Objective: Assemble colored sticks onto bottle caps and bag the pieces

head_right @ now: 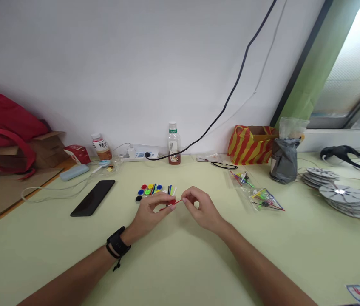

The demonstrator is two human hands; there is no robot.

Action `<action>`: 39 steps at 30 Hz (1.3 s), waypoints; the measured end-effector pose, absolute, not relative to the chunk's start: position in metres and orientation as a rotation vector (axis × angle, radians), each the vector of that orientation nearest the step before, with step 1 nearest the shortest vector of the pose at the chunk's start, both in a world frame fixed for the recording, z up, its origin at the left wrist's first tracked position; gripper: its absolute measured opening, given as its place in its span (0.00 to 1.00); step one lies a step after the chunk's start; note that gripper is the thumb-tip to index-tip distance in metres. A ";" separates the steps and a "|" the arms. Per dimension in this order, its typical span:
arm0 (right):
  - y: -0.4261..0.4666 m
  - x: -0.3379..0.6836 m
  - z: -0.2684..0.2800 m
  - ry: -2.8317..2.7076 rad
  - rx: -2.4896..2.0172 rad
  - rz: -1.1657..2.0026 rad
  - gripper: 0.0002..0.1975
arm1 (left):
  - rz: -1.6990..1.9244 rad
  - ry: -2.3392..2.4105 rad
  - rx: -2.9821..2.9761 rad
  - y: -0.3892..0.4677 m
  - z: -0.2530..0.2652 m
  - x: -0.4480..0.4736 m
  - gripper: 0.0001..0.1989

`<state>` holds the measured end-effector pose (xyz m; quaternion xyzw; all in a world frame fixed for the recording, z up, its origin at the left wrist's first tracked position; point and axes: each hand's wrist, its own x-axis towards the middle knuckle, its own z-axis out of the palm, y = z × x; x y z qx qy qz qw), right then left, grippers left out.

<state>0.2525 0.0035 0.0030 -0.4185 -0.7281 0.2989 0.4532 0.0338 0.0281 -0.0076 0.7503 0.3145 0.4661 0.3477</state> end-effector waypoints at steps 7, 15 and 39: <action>0.006 0.255 -0.004 -1.726 -1.023 0.921 0.08 | 1.164 0.811 2.068 0.023 -0.009 0.034 0.06; 0.006 0.254 -0.004 -1.694 -1.002 1.022 0.09 | 1.070 0.818 2.055 0.023 -0.007 0.034 0.05; 0.002 0.253 -0.001 -1.705 -1.008 0.718 0.22 | 1.037 0.700 1.344 0.033 -0.012 0.035 0.15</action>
